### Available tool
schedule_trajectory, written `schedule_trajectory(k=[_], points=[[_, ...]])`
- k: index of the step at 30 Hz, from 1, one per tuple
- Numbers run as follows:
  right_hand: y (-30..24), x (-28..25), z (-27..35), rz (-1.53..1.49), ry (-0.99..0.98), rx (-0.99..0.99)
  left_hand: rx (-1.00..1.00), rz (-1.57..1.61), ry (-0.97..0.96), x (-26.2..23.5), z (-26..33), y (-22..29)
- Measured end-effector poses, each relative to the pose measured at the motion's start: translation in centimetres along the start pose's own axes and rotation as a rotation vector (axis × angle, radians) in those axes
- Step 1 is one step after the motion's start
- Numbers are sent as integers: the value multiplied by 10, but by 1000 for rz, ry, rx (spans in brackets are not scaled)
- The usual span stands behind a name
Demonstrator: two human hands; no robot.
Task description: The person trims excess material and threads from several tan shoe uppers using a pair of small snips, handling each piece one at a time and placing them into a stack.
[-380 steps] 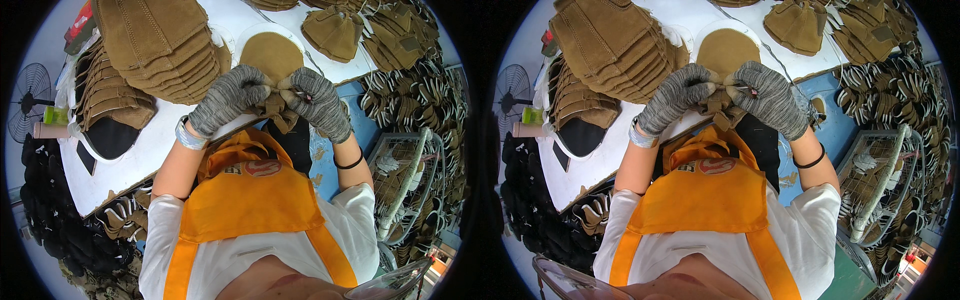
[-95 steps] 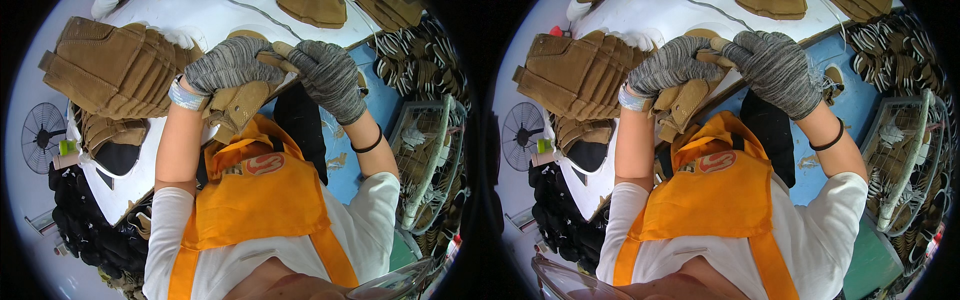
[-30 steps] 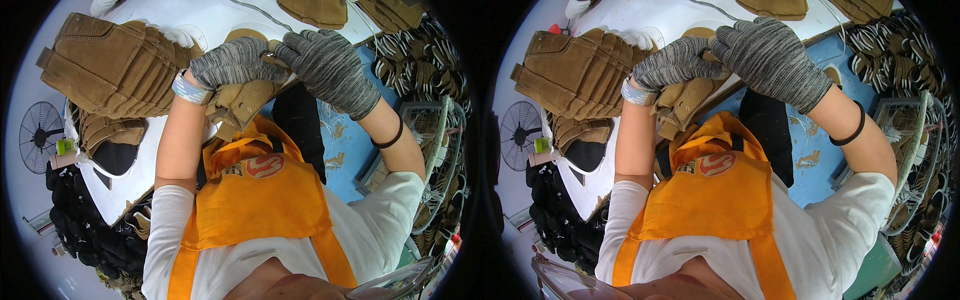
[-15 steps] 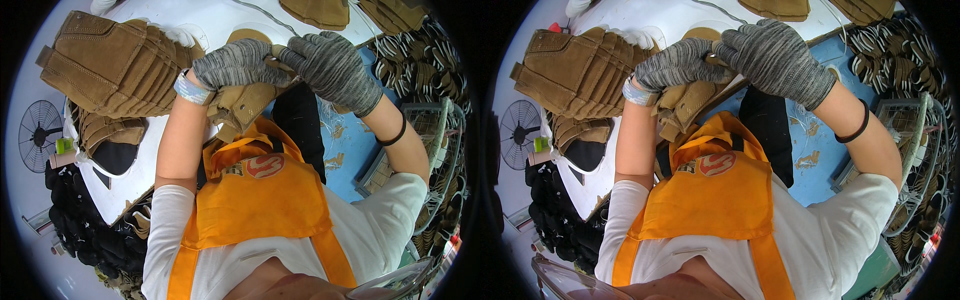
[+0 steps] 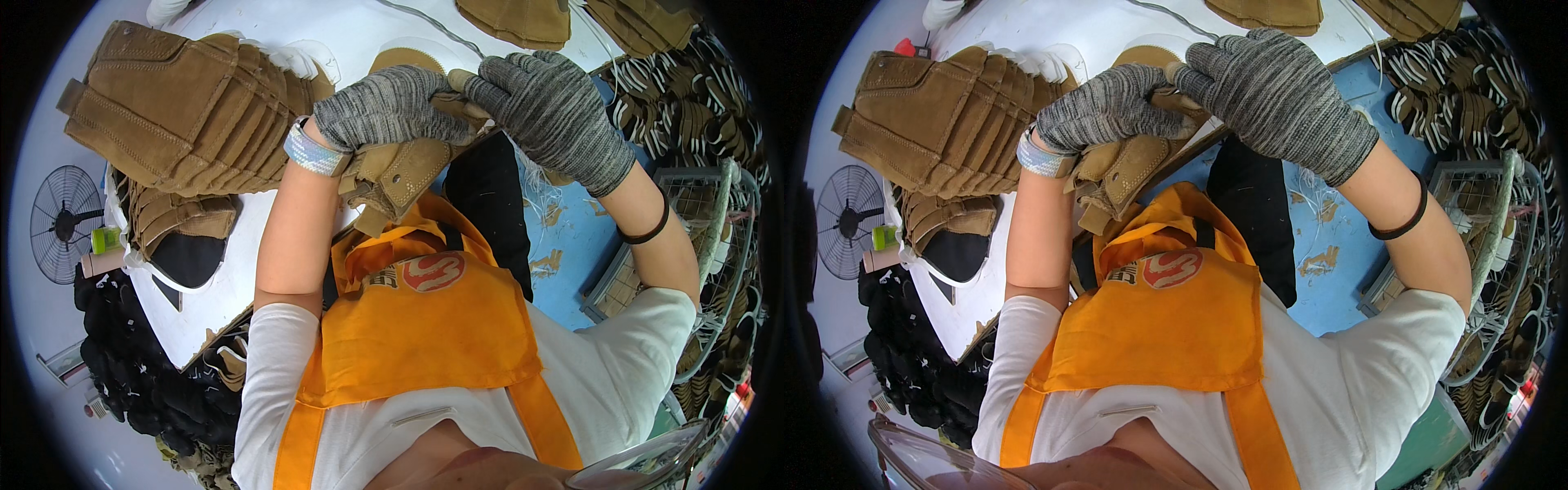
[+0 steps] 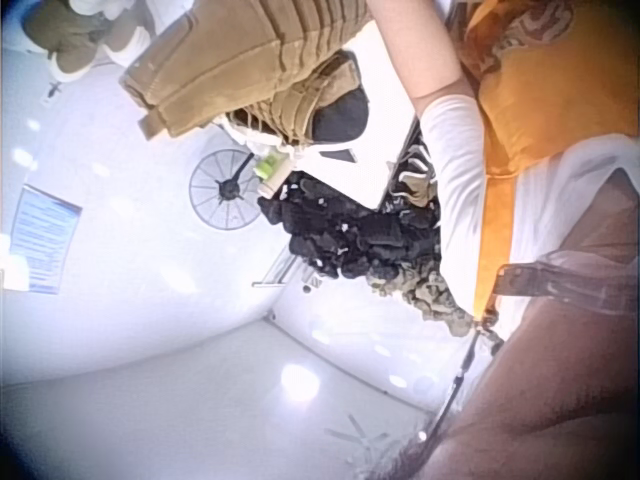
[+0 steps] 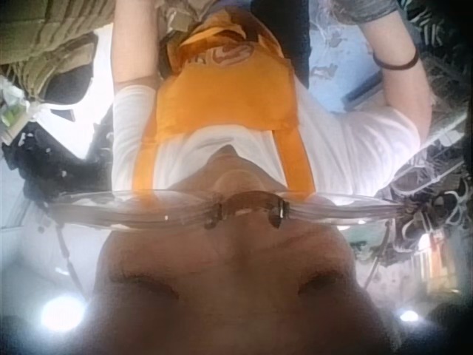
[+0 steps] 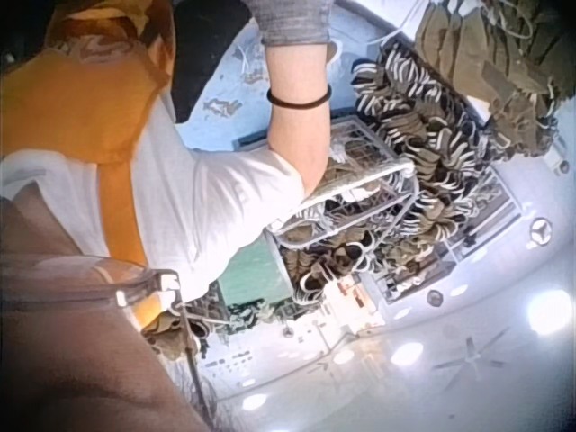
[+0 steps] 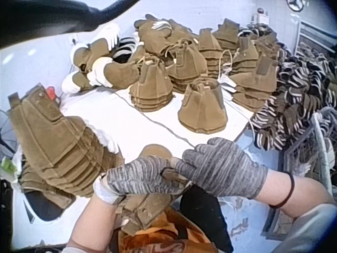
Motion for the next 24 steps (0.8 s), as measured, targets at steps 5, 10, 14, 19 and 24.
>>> schedule_trajectory(k=[5,10,14,19,24], points=[[0,-2,-4,-51,-20,29,-118,2,-86,-5,-5,14],[-3,3,-6,10,-56,39,-249,50,-170,-10,-6,22],[-8,4,-7,87,-85,6,-159,68,-138,-4,-6,16],[-12,9,-12,71,-158,42,-12,27,-67,-3,-5,12],[-11,16,-11,50,-217,78,-69,24,-82,-5,-3,12]])
Point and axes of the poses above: each hand's wrist, its own z-axis away from the middle knuckle, its own x-axis out of the palm, y = z × x, the point moved 8 cm from there along -z, towards the middle knuckle, and after that the axes turned 13 degrees about x, right-handed, at the moved point
